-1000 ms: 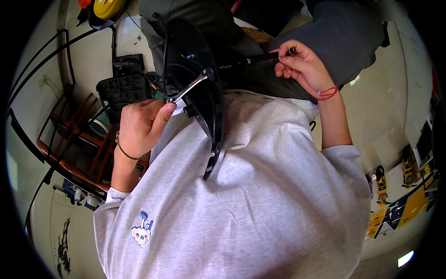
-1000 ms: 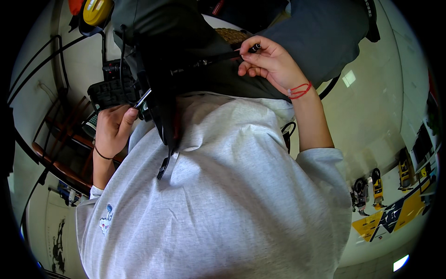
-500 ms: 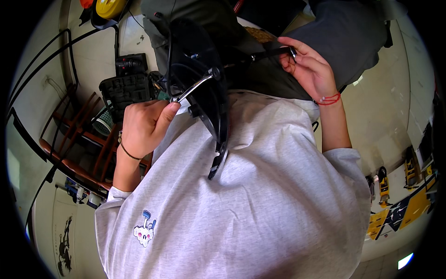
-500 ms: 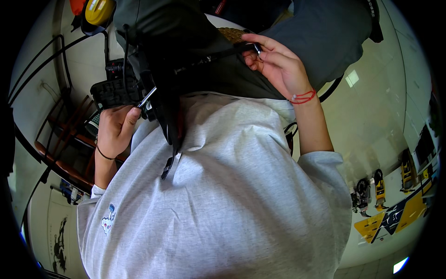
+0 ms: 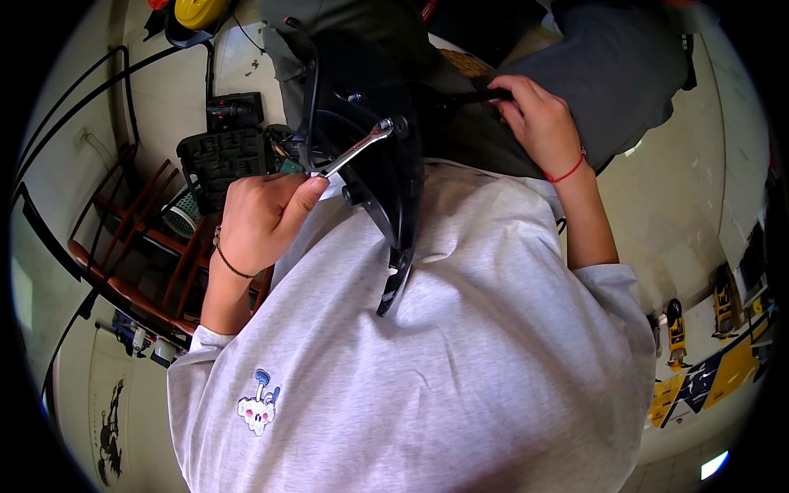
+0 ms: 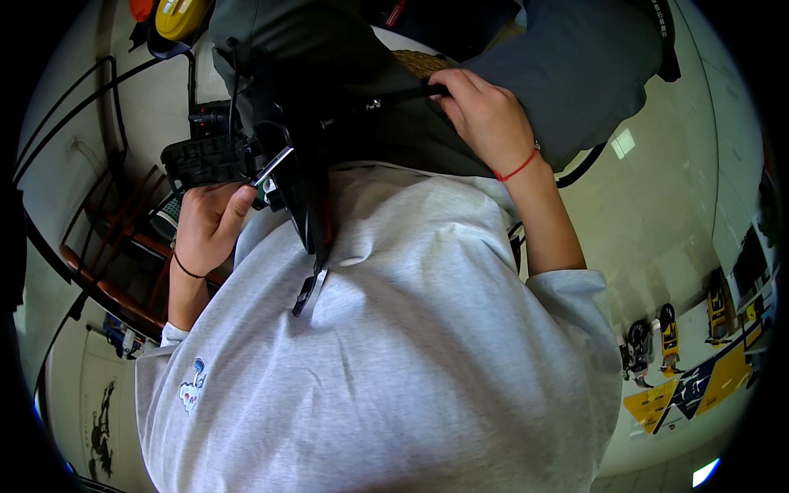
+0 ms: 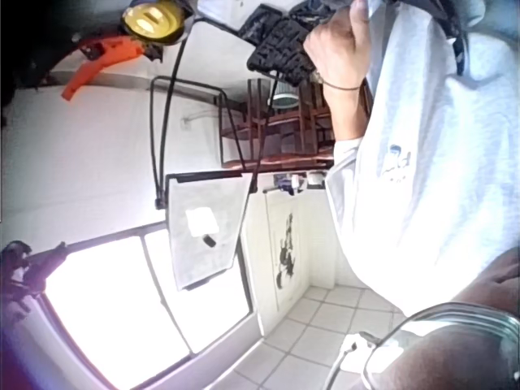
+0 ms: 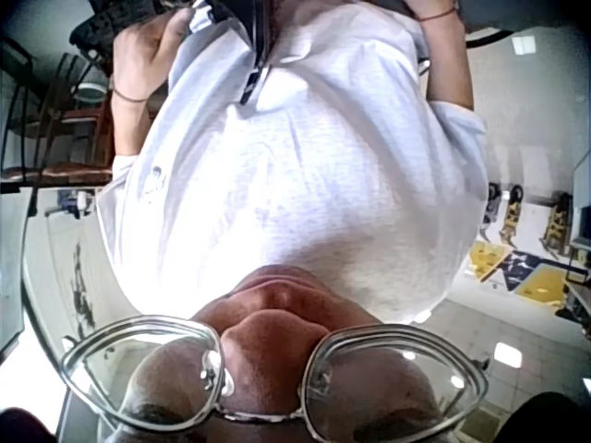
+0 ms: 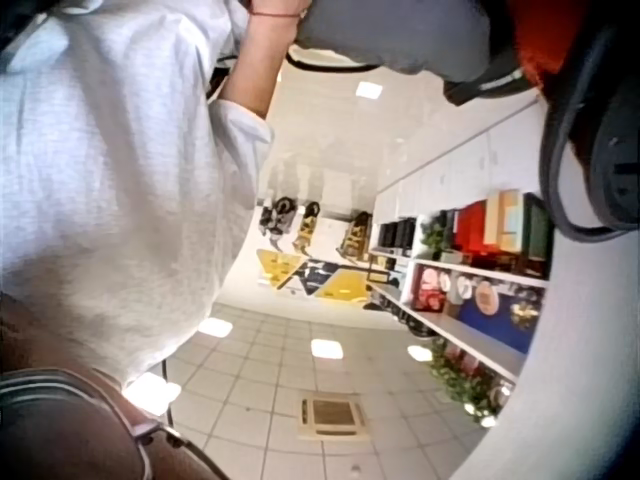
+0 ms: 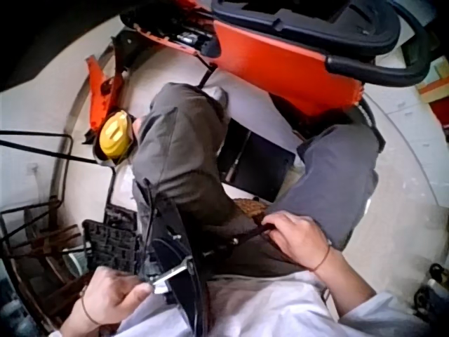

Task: The person unscrews bolts from a motorcycle tail light assembly using a socket wrench, removes the bracket, and then uses a combination wrench to tighten a nut on the back of the assembly.

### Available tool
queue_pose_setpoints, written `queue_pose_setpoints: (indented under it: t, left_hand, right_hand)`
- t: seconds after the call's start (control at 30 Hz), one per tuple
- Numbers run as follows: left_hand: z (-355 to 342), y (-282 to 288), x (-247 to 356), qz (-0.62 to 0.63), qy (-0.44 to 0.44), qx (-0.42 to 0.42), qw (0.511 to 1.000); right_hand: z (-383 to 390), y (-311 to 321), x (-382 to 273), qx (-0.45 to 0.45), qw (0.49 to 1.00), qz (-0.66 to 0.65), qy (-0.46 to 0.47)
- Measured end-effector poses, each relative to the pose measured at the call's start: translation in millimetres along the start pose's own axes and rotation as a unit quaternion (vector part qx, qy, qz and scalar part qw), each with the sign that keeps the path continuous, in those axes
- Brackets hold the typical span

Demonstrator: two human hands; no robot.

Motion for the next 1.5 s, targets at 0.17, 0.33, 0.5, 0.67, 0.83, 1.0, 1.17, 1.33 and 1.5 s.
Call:
queue_pose_setpoints:
  t: [0.17,0.33,0.5,0.67,0.83,1.0,1.17,1.33,1.5]
  left_hand:
    - [0.1,-0.6,-1.8,-0.007,-0.009,0.015,1.0]
    - [0.4,-2.5,-1.2,-0.099,-0.063,0.037,0.992]
    - [1.1,-3.4,1.8,-0.153,-0.08,0.052,0.984]
    - [0.1,-2.1,7.2,-0.202,-0.102,0.064,0.972]
    - [-0.4,-2.1,9.6,-0.223,-0.103,0.061,0.968]
    - [-0.9,0.3,10.8,-0.225,-0.103,0.049,0.968]
    - [-5.2,5.0,14.4,-0.238,-0.116,0.046,0.963]
    - [-9.0,8.8,18.4,-0.261,-0.117,0.042,0.957]
    - [-10.6,10.0,20.4,-0.264,-0.119,0.042,0.956]
  right_hand:
    - [-1.0,-3.9,2.0,-0.11,0.985,-0.082,-0.1]
    - [-1.2,-4.5,4.5,-0.247,0.853,-0.339,-0.309]
    - [-1.1,1.8,9.1,-0.249,0.731,-0.473,-0.424]
    - [-6.4,-10.2,14.8,-0.226,0.723,-0.525,-0.387]
    - [2.2,-15.5,19.1,-0.16,0.682,-0.609,-0.372]
    - [6.1,-5.0,17.4,-0.125,0.689,-0.658,-0.277]
    - [4.9,-3.2,12.9,-0.18,0.632,-0.692,-0.299]
    - [0.0,8.2,6.9,-0.207,0.692,-0.613,-0.321]
    - [-3.0,16.0,3.3,-0.21,0.789,-0.47,-0.336]
Point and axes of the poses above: each hand's wrist, its own z-axis away from the middle knuckle, its own y-axis out of the back of the hand, x = y × z, the point moved 3 cm from there along -z, towards the middle knuckle, and after that the axes turned 15 degrees about -y, right-handed, at the moved point
